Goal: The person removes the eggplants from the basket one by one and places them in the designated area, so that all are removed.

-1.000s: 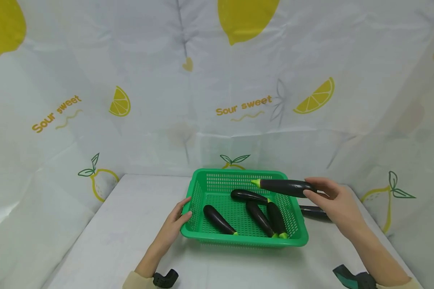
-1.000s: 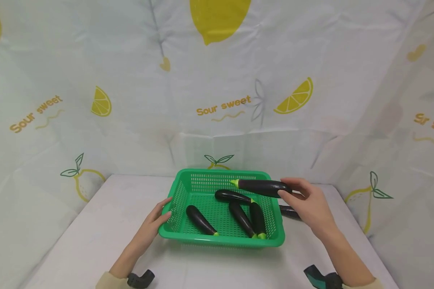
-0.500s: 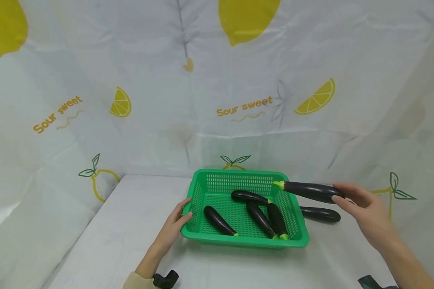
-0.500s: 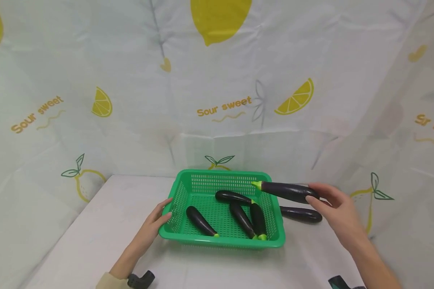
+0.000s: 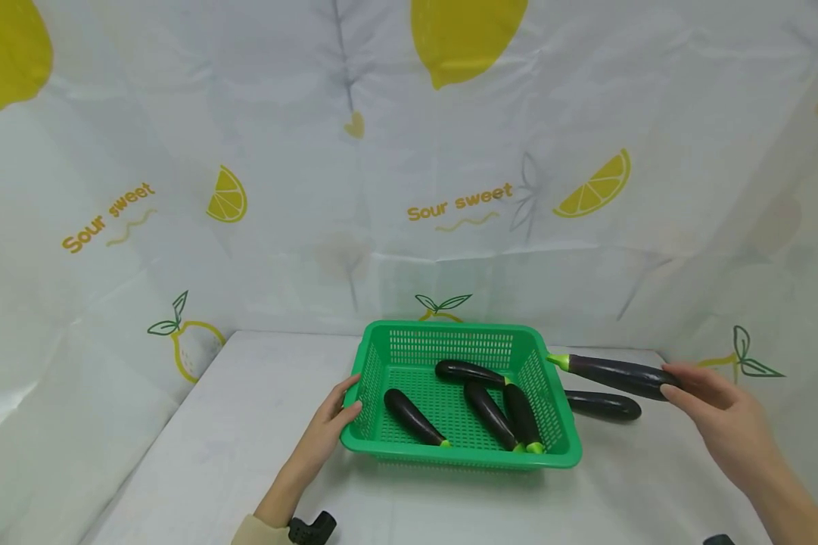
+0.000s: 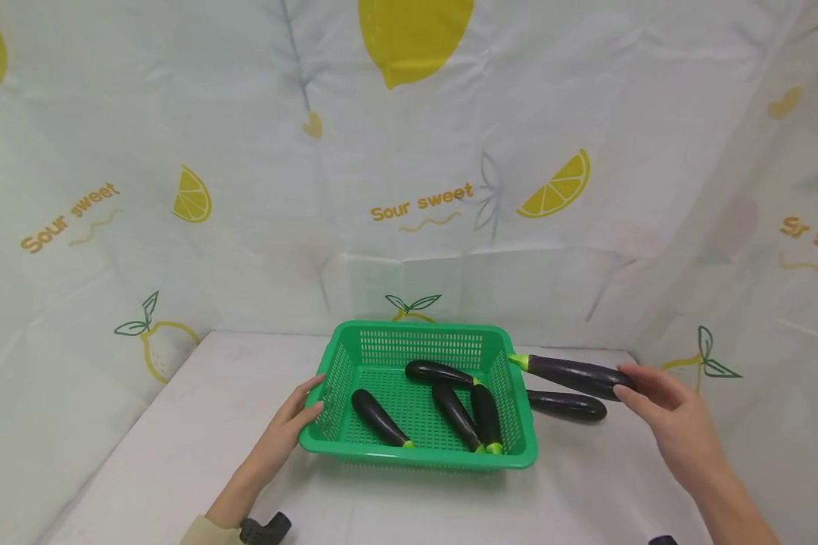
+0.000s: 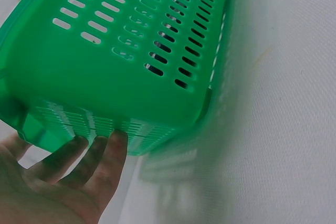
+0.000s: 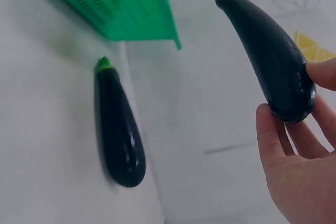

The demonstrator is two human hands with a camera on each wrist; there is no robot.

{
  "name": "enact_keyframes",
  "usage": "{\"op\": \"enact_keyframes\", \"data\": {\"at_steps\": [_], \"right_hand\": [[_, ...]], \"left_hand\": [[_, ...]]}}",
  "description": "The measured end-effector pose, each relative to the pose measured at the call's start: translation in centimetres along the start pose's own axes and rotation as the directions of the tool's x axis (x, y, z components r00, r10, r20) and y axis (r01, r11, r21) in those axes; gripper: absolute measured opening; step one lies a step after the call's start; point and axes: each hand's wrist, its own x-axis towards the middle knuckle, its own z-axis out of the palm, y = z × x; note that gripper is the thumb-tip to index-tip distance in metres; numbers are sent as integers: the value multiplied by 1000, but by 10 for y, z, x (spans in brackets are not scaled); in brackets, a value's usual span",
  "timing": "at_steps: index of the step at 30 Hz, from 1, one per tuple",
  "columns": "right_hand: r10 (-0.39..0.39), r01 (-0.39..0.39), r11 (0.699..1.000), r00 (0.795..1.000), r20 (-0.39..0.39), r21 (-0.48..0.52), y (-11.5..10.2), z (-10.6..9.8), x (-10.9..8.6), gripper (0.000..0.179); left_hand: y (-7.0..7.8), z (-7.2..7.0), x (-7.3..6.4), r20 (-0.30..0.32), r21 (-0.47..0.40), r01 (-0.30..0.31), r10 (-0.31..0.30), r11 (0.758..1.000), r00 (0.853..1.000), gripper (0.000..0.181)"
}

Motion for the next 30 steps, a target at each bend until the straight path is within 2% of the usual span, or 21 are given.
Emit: {"op": "enact_keyframes", "data": {"at_steps": [2, 3, 7, 10, 13, 19, 23, 26, 30], "right_hand": [[4, -3, 999, 1000, -12, 43, 8, -4, -1, 36], [8, -7, 1000, 1000, -21, 30, 13, -7, -2, 36], [21, -29, 991, 998, -61, -131, 29, -16, -5, 32], [60, -80, 963, 995, -84, -257, 40, -22, -7, 30], [114, -132, 955, 990, -84, -266, 48, -28, -9, 31], [143, -145, 979, 989, -30, -145, 65, -35, -11, 28], [166, -164, 972, 986, 1, -166, 76, -36, -11, 27], [211, -200, 949, 977, 22, -245, 82, -34, -10, 30], [315, -277, 896, 947, 59, -347, 84, -30, -7, 46]], "left_hand": [[0, 0, 0, 2, 0, -1, 1, 1000, 1000, 55], [0, 0, 0, 2, 1, -2, 2, 1000, 1000, 55], [-1, 0, 0, 2, 0, -3, 3, 1000, 1000, 54], [-1, 0, 0, -1, 1, -4, 4, 1000, 1000, 54], [0, 0, 0, -4, 3, -6, 6, 1000, 1000, 54], [0, 0, 0, -3, 2, -1, 1, 1000, 1000, 54], [0, 0, 0, 0, -2, 2, -2, 1000, 1000, 54], [0, 0, 0, 0, -3, 3, -3, 1000, 1000, 54], [0, 0, 0, -1, -1, 3, -3, 1000, 1000, 54]]}}
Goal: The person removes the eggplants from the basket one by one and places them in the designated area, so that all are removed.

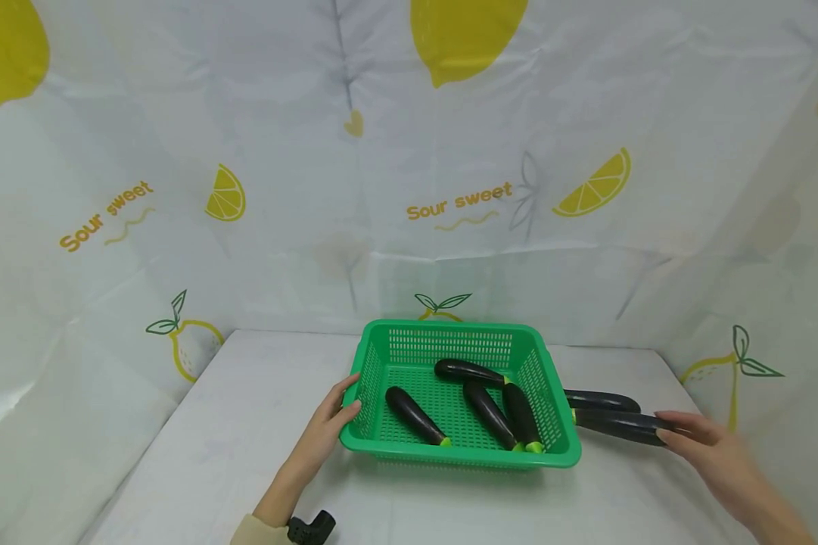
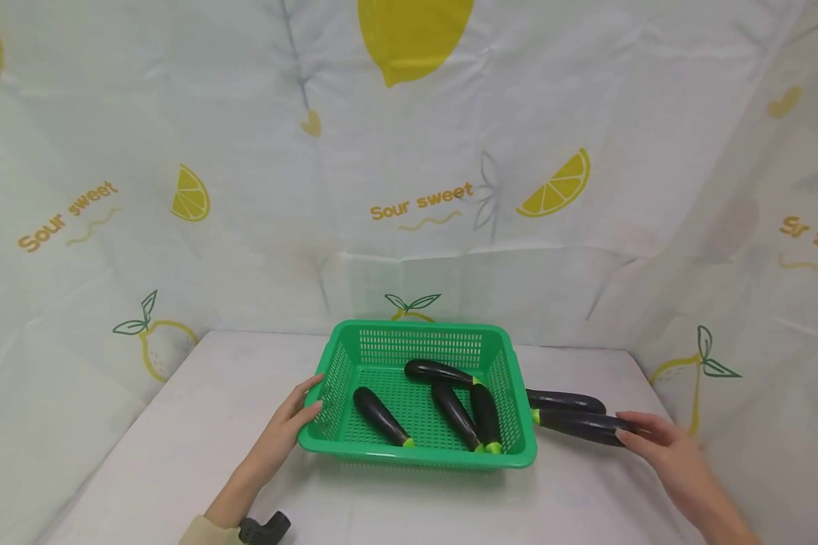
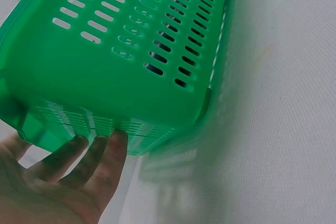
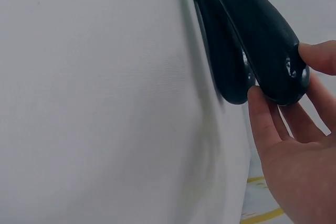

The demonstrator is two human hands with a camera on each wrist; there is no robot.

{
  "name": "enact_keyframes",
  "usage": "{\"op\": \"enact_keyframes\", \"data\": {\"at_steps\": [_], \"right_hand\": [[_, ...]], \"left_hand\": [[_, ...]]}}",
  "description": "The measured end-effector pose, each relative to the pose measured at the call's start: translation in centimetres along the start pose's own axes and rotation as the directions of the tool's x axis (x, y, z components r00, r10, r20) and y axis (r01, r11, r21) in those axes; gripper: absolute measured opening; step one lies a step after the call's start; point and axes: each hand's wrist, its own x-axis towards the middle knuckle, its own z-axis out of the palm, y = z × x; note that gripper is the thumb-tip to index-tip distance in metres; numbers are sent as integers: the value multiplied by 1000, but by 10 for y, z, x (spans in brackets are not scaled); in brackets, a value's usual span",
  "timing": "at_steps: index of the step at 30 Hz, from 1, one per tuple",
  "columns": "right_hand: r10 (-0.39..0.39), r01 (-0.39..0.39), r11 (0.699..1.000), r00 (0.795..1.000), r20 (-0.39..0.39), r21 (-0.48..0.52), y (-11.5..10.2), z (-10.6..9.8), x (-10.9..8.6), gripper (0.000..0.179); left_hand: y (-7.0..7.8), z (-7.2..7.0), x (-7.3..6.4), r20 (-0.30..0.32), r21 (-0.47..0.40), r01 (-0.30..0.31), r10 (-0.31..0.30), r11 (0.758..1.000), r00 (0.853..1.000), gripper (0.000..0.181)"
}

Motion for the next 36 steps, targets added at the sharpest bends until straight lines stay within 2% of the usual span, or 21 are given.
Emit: {"op": "enact_keyframes", "data": {"at_steps": [4, 10, 21, 29, 33, 36], "right_hand": [[75, -73, 996, 996, 43, -56, -5, 6, 5, 62], [114, -105, 986, 991, 66, -126, -7, 14, 12, 75], [61, -50, 987, 996, 69, -152, -6, 24, 22, 73], [60, -54, 969, 998, 14, -241, -5, 27, 26, 66], [55, -46, 957, 998, 22, -286, -11, 23, 25, 70], [18, -6, 943, 999, 32, -333, -20, 20, 22, 71]], "left_hand": [[0, 0, 0, -1, 2, -1, 1, 1000, 1000, 55], [0, 0, -1, -1, 4, -1, 1, 1000, 1000, 55], [1, 0, -1, 4, 4, -3, 3, 1000, 1000, 55], [2, 2, -1, -5, 18, 9, -9, 1000, 1000, 55], [2, 1, 0, -6, 22, 7, -7, 1000, 1000, 54], [2, 0, 0, -7, 23, 2, -2, 1000, 1000, 54]]}}
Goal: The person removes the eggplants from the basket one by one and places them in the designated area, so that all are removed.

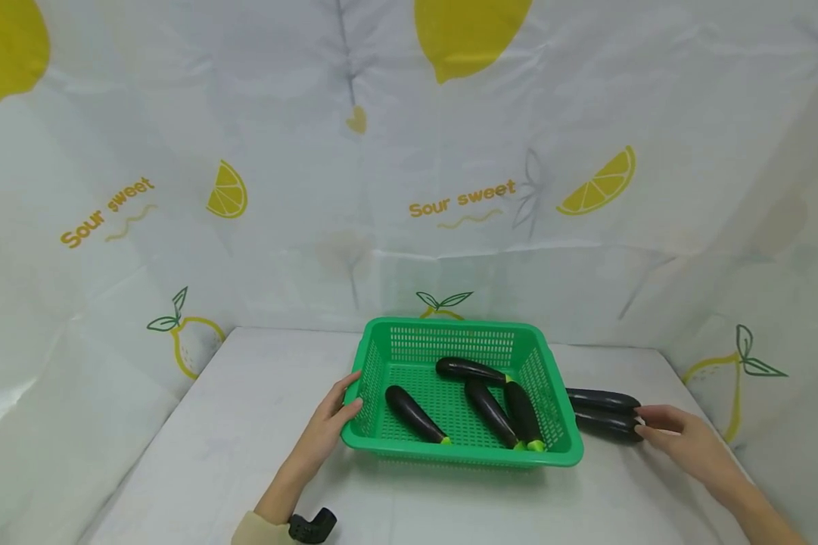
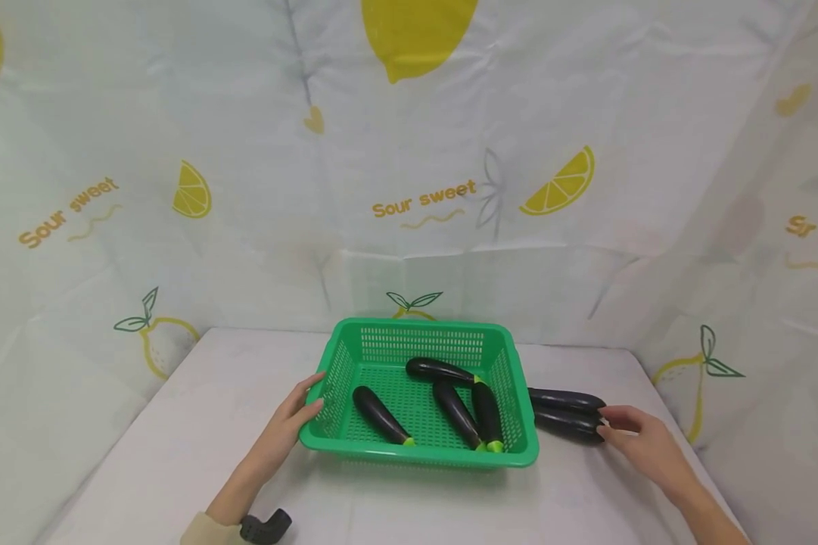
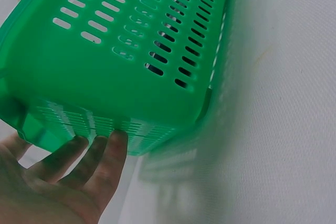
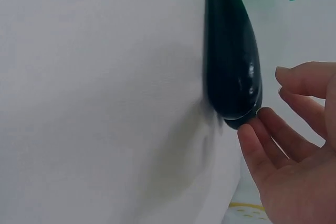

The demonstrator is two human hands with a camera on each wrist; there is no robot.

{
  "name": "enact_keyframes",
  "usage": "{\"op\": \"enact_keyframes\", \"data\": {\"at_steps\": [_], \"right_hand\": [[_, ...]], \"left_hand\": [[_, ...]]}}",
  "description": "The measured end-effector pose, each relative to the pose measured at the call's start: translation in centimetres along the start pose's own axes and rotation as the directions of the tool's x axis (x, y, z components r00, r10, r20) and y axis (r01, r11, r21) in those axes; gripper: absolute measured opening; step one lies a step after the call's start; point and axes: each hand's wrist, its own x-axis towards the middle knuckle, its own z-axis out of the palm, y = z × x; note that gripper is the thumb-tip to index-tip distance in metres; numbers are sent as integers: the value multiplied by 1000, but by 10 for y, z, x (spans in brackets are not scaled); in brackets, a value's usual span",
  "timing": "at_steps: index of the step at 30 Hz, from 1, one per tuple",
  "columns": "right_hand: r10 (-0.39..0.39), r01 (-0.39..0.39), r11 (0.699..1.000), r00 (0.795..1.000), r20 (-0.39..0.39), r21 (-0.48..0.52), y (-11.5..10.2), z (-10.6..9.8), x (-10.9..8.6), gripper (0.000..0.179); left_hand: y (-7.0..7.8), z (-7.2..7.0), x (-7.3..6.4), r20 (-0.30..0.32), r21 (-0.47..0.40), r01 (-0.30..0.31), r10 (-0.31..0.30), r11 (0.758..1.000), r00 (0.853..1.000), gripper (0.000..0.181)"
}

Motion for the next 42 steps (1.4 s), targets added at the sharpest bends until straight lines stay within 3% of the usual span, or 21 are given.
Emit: {"op": "enact_keyframes", "data": {"at_steps": [8, 24, 34, 42], "right_hand": [[-178, 171, 981, 981, -75, -87, -32, -11, -5, 49], [-287, 282, 955, 957, -43, -91, -101, -18, -9, 44], [-440, 433, 894, 897, -43, -113, -131, -11, -8, 36], [-490, 484, 866, 871, -22, -123, -153, 3, -7, 37]], "left_hand": [[0, -3, 1, 4, -16, 1, -1, 1000, 1000, 55], [1, -3, 2, 10, -28, 6, -6, 1000, 1000, 56], [0, -2, 1, 12, -26, 5, -4, 1000, 1000, 55], [-2, -1, 1, 12, -24, 7, -7, 1000, 1000, 55]]}}
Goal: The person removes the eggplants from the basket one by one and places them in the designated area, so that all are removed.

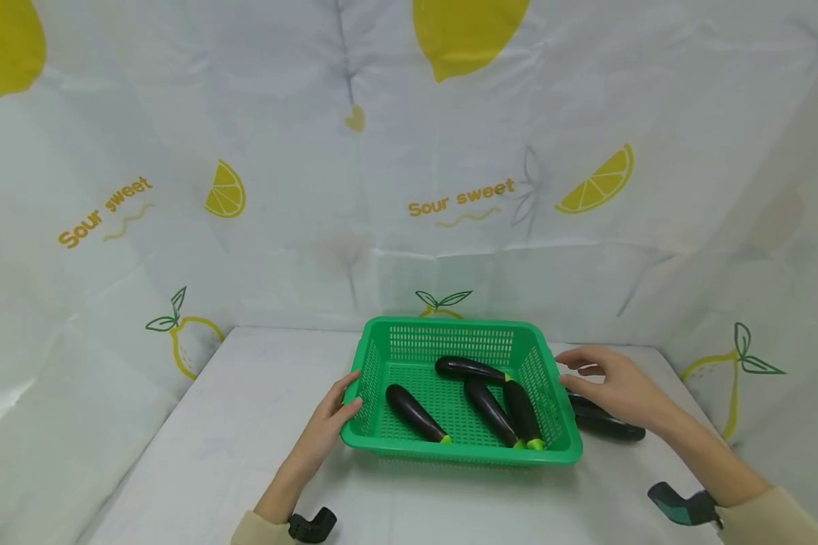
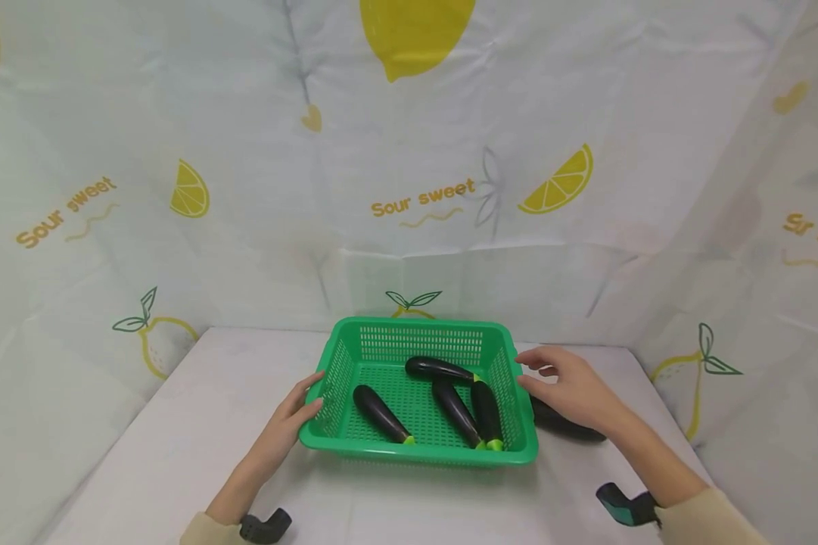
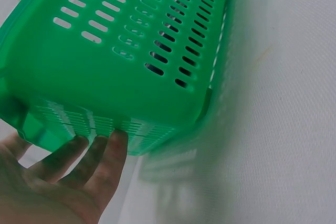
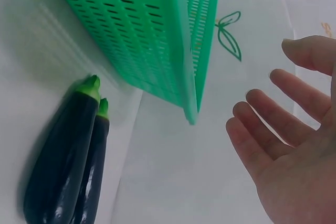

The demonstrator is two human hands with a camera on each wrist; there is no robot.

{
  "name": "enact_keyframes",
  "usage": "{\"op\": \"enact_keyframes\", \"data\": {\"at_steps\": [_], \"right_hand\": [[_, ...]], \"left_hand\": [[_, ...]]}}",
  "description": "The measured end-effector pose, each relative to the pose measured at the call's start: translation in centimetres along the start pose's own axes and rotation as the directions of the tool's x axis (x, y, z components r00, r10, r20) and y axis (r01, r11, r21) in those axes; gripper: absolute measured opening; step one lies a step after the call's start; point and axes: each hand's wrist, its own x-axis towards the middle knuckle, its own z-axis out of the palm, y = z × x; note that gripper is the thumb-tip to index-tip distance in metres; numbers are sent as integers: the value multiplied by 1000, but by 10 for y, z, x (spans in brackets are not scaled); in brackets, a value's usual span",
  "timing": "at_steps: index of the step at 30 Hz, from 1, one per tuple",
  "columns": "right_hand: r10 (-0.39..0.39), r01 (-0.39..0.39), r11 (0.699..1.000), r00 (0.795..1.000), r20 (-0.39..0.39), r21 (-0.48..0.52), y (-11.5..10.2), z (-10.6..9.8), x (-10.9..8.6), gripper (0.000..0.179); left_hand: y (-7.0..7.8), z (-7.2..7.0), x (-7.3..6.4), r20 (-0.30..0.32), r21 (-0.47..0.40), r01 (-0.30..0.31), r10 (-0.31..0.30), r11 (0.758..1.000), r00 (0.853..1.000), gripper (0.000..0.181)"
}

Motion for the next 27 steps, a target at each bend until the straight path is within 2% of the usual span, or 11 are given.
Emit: {"op": "enact_keyframes", "data": {"at_steps": [12, 27], "right_hand": [[-109, 107, 993, 993, 46, 45, -12, 11, 18, 30], [-154, 147, 985, 986, 65, 92, -29, 28, 31, 34]], "left_hand": [[-2, 1, 0, -8, 1, 2, -2, 1000, 1000, 54], [-1, 1, 0, -4, 0, -8, 8, 1000, 1000, 55]]}}
